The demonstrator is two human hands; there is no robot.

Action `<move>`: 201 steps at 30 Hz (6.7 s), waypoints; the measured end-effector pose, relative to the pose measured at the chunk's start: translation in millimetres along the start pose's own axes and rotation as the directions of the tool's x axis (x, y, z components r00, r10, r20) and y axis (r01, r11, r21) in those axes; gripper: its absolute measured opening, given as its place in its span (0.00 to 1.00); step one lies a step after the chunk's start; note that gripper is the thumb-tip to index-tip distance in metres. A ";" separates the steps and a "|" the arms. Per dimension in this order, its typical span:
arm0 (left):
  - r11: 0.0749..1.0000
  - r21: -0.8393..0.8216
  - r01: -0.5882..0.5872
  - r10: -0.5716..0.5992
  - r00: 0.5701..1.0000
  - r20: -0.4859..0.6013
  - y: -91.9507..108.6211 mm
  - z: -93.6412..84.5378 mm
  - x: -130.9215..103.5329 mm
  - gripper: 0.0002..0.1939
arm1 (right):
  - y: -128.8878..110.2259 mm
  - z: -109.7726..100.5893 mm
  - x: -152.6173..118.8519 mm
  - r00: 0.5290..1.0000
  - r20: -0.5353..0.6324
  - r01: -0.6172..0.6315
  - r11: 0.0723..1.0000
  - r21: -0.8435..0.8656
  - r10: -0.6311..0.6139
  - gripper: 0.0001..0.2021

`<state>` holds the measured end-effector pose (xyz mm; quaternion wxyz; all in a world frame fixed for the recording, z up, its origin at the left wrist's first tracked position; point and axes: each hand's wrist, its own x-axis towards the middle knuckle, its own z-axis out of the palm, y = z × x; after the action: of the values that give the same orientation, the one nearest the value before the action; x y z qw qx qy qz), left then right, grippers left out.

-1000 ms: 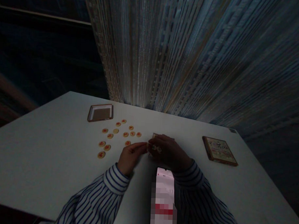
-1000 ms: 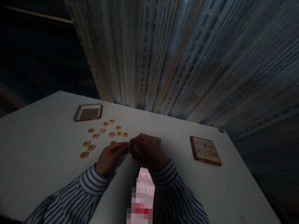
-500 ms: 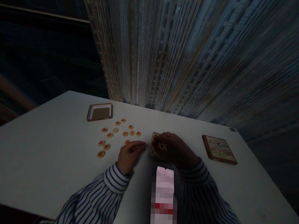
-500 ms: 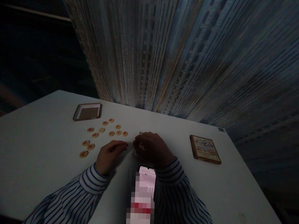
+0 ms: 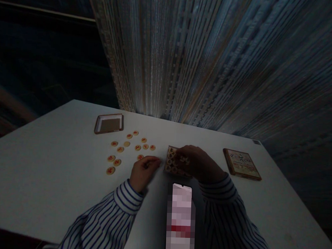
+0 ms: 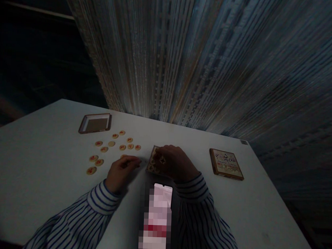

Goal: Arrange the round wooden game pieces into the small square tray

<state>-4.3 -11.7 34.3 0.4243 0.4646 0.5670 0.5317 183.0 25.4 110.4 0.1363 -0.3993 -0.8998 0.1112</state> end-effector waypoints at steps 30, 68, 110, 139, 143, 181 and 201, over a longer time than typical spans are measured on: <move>0.968 0.218 -0.123 0.108 0.991 0.078 -12.9 3.1 -2.7 0.09 | 4.0 20.8 8.0 0.970 0.233 -0.008 0.971 -0.240 0.065 0.09; 0.876 0.372 -0.308 0.263 0.950 0.167 -20.0 0.4 -1.6 0.10 | 7.6 30.5 9.4 0.917 0.380 -0.028 0.968 -0.248 0.124 0.13; 0.868 0.384 -0.315 0.267 0.948 0.173 -20.5 0.9 -1.9 0.10 | 3.6 12.3 2.9 0.939 0.315 -0.059 0.966 -0.253 0.140 0.11; 0.605 0.601 -0.522 0.306 0.850 0.430 -22.7 1.9 -5.3 0.15 | 10.3 55.0 -77.1 0.887 -0.030 -0.441 0.863 0.248 0.461 0.17; 0.609 0.615 -0.500 0.297 0.863 0.408 -21.9 2.0 -6.5 0.14 | 13.3 58.1 -77.5 0.889 -0.038 -0.430 0.862 0.268 0.456 0.18; 0.595 0.577 -0.559 0.446 0.827 0.342 -24.0 -18.2 -26.5 0.11 | 10.6 62.5 -88.7 0.832 -0.403 -0.321 0.923 0.209 0.381 0.12; 0.503 0.586 -0.635 0.523 0.764 0.379 -19.7 -62.6 -56.9 0.11 | -33.5 51.3 -87.1 0.944 -0.162 -0.258 0.950 0.177 0.287 0.10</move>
<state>-55.0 -80.5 18.6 0.0599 0.7882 0.4978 0.3568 198.9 -66.5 59.0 0.2335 -0.5171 -0.8077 0.1602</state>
